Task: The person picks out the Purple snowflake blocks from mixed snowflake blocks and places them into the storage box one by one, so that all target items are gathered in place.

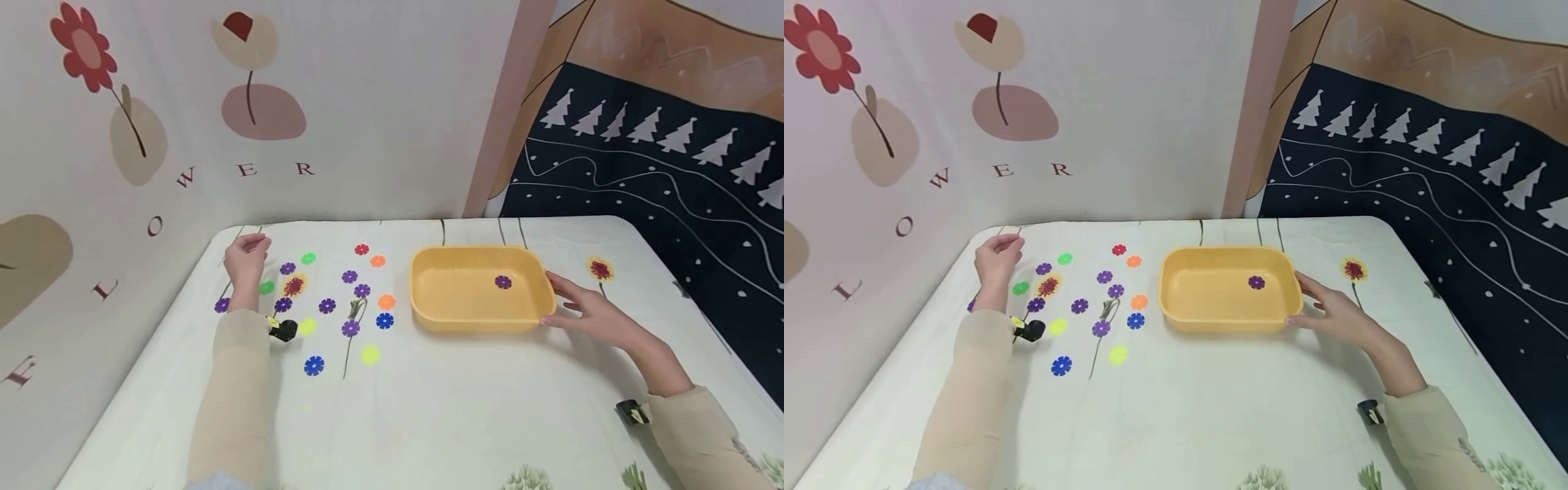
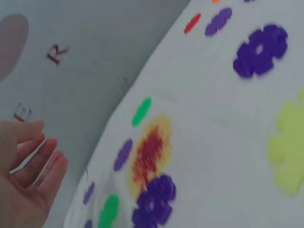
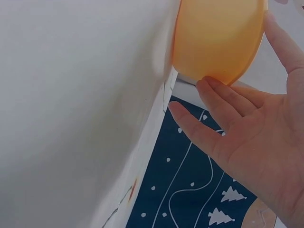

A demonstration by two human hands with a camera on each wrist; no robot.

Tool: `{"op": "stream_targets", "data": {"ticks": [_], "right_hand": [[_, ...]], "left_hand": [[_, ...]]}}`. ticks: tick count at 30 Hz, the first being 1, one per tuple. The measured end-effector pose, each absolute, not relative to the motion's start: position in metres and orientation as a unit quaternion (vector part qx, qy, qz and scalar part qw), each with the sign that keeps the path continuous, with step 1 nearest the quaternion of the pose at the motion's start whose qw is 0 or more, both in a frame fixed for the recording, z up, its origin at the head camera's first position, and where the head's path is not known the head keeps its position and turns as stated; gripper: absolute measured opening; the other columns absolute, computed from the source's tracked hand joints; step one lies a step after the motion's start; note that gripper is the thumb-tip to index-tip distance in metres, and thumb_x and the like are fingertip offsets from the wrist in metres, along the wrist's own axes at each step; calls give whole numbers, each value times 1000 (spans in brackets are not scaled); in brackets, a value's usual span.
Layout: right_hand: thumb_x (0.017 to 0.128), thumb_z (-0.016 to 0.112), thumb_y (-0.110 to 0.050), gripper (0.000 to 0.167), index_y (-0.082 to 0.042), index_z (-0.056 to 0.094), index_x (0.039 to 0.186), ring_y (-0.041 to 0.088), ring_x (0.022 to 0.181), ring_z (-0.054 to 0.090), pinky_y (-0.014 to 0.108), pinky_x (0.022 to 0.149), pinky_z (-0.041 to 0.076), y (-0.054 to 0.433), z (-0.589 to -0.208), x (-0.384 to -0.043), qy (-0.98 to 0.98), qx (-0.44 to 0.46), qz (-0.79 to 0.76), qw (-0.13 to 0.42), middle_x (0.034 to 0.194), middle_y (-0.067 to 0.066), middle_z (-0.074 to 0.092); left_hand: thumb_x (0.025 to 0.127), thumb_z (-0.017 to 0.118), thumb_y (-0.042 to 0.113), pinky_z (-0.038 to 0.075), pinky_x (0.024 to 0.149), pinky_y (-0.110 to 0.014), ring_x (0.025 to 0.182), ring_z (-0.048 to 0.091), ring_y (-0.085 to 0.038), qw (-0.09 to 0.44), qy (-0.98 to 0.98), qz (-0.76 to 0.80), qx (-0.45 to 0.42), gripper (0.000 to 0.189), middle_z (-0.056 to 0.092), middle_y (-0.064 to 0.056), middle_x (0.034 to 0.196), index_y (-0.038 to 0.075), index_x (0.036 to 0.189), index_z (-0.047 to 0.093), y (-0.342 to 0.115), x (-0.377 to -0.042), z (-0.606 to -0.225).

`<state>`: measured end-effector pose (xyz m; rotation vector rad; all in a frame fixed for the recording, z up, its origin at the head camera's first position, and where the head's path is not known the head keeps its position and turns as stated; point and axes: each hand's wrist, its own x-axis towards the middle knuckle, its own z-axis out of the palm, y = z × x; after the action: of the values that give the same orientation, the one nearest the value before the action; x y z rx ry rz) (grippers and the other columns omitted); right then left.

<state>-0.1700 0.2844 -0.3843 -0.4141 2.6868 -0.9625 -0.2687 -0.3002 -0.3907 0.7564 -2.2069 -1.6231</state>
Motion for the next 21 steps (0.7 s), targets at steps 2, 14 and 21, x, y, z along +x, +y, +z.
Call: {"op": "stream_targets", "data": {"ticks": [2, 14, 21], "right_hand": [[91, 72, -38, 95, 3, 18, 156, 51, 142, 33, 66, 107, 40, 284, -385, -169, 923, -142, -332, 130, 161, 28, 25], [91, 72, -39, 94, 2, 18, 157, 52, 140, 36, 65, 107, 41, 282, -386, -169, 925, -139, -328, 134, 161, 28, 23], [91, 72, -40, 95, 1, 18, 157, 49, 142, 33, 65, 108, 41, 284, -381, -169, 926, -139, -326, 132, 162, 27, 24]], "left_hand": [[96, 67, 29, 53, 91, -16, 86, 58, 5, 153, -766, -557, 281, 36, 65, 15, 99, 14, 128, 65, -307, -269, -399], [99, 63, 25, 41, 115, -24, 139, 49, -16, 152, -746, -567, 313, 44, 53, -4, 150, 16, 141, 54, -333, -274, -427], [100, 60, 22, 39, 117, -24, 144, 44, -18, 106, -762, -558, 311, 51, 45, -6, 156, 14, 148, 45, -335, -279, -427]]}}
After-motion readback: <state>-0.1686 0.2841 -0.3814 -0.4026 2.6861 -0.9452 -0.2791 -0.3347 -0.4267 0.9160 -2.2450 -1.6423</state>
